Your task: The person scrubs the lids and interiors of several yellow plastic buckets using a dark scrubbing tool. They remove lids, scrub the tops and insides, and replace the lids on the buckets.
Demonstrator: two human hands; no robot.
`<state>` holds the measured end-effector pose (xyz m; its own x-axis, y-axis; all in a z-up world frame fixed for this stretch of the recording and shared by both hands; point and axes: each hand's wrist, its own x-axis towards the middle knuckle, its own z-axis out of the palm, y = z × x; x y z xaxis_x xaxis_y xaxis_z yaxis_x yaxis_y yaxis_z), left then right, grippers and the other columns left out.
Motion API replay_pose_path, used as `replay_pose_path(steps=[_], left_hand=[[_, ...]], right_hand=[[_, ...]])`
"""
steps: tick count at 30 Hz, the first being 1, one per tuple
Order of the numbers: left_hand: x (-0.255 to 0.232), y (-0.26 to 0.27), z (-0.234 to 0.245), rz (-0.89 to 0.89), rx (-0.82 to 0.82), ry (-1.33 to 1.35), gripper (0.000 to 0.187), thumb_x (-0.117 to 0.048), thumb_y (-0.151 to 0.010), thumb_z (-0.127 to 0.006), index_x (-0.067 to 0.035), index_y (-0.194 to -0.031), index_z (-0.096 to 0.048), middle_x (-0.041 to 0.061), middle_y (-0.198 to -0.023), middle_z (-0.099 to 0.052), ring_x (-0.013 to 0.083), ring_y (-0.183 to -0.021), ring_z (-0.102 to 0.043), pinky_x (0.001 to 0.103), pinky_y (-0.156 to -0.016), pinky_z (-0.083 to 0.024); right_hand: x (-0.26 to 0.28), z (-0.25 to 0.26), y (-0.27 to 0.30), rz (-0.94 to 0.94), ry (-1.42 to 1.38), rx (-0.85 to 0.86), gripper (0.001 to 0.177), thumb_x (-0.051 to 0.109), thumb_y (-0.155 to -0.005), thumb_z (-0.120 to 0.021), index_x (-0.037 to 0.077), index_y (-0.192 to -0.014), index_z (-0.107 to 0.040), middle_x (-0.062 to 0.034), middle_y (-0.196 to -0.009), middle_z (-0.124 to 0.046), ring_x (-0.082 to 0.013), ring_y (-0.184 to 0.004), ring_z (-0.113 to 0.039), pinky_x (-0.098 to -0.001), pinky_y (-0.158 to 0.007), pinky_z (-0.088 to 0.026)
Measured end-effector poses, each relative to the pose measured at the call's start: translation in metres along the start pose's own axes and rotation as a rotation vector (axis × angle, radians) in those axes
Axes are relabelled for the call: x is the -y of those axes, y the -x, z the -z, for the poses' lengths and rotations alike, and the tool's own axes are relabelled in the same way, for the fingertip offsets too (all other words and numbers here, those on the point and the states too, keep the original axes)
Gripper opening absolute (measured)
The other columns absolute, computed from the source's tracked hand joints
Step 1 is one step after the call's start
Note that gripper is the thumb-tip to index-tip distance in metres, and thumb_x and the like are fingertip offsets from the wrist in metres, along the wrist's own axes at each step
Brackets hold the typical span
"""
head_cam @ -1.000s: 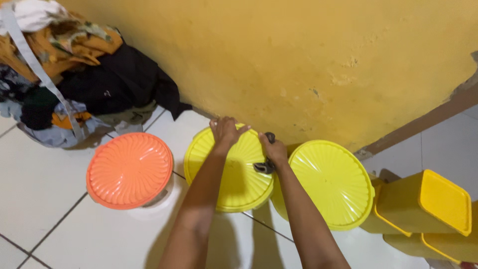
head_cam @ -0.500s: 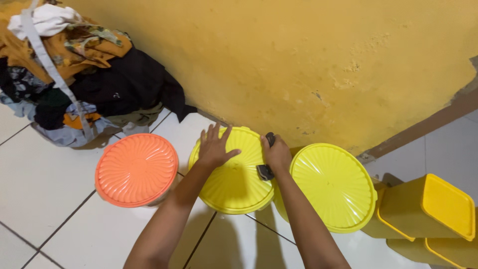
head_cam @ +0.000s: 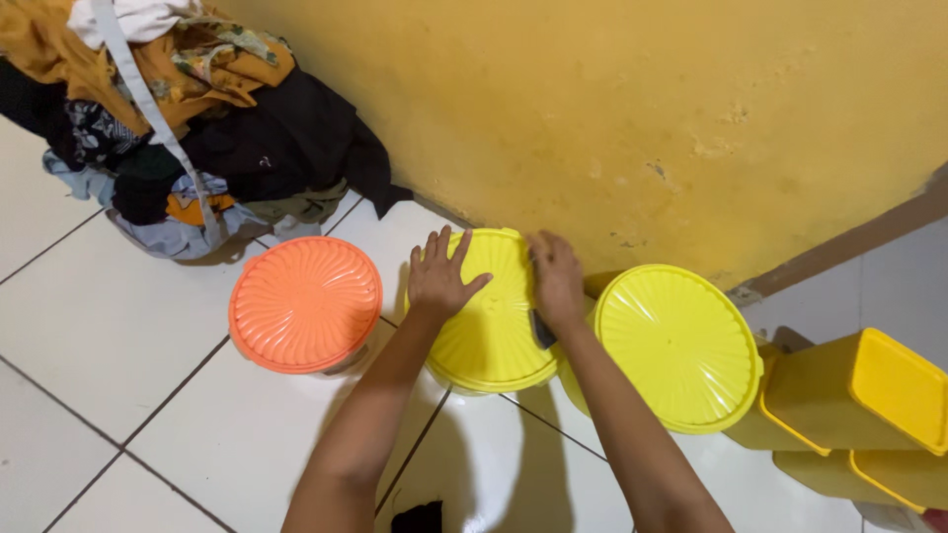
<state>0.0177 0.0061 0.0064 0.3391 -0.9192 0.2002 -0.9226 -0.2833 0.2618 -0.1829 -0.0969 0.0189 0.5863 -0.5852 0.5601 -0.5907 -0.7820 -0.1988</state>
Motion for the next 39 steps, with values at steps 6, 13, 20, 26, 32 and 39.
replay_pose_path(steps=[6, 13, 20, 26, 32, 39], left_hand=[[-0.002, -0.003, 0.004, 0.026, 0.064, -0.042, 0.091, -0.077, -0.090, -0.045, -0.023, -0.161, -0.027, 0.015, -0.163, -0.028, 0.0345, -0.149, -0.025, 0.057, -0.116, -0.022], [-0.003, -0.001, 0.005, 0.013, 0.031, -0.037, 0.091, -0.077, -0.091, -0.044, -0.022, -0.161, -0.028, 0.015, -0.163, -0.029, 0.0346, -0.149, -0.026, 0.056, -0.116, -0.024], [0.000, -0.002, -0.005, 0.003, 0.049, -0.077, 0.089, -0.075, -0.093, -0.043, -0.021, -0.162, -0.025, 0.016, -0.163, -0.029, 0.0360, -0.149, -0.027, 0.056, -0.114, -0.026], [0.002, -0.002, -0.009, -0.089, -0.152, -0.003, 0.074, -0.061, -0.100, -0.048, -0.007, -0.151, -0.046, 0.015, -0.164, -0.038, 0.0314, -0.152, -0.032, 0.056, -0.122, -0.024], [-0.007, 0.035, -0.008, -0.045, -0.109, 0.045, 0.080, -0.059, -0.094, -0.057, 0.003, -0.143, -0.051, 0.021, -0.157, -0.039, 0.0359, -0.151, -0.026, 0.058, -0.122, -0.010], [-0.009, 0.065, 0.001, -0.081, -0.216, 0.112, 0.090, -0.062, -0.091, -0.059, 0.007, -0.147, -0.047, 0.026, -0.161, -0.032, 0.0373, -0.152, -0.025, 0.057, -0.124, -0.008]], right_hand=[[0.059, 0.032, 0.049, -0.219, -0.021, 0.373, 0.053, 0.050, -0.093, -0.062, 0.021, -0.137, -0.062, -0.0136, -0.156, -0.040, -0.0414, -0.147, -0.030, -0.0697, -0.110, -0.023], [0.095, 0.058, 0.045, -0.263, 0.066, 0.414, 0.062, 0.059, -0.091, -0.061, 0.022, -0.141, -0.059, -0.0128, -0.158, -0.039, -0.0384, -0.149, -0.029, -0.0692, -0.112, -0.023], [0.092, 0.053, 0.051, -0.264, 0.040, 0.343, 0.059, 0.053, -0.091, -0.064, 0.019, -0.139, -0.060, -0.0122, -0.157, -0.043, -0.0374, -0.149, -0.032, -0.0694, -0.112, -0.024], [0.093, 0.054, 0.057, -0.255, 0.024, 0.297, 0.058, 0.053, -0.090, -0.065, 0.018, -0.136, -0.061, -0.0126, -0.155, -0.045, -0.0378, -0.147, -0.033, -0.0691, -0.111, -0.024], [0.090, 0.045, 0.052, -0.227, 0.047, 0.275, 0.057, 0.054, -0.091, -0.064, 0.017, -0.135, -0.062, -0.0126, -0.155, -0.045, -0.0378, -0.147, -0.035, -0.0711, -0.109, -0.026], [0.087, 0.042, 0.054, -0.219, 0.078, 0.319, 0.058, 0.054, -0.091, -0.063, 0.018, -0.136, -0.061, -0.0126, -0.156, -0.043, -0.0374, -0.147, -0.034, -0.0724, -0.108, -0.027]])
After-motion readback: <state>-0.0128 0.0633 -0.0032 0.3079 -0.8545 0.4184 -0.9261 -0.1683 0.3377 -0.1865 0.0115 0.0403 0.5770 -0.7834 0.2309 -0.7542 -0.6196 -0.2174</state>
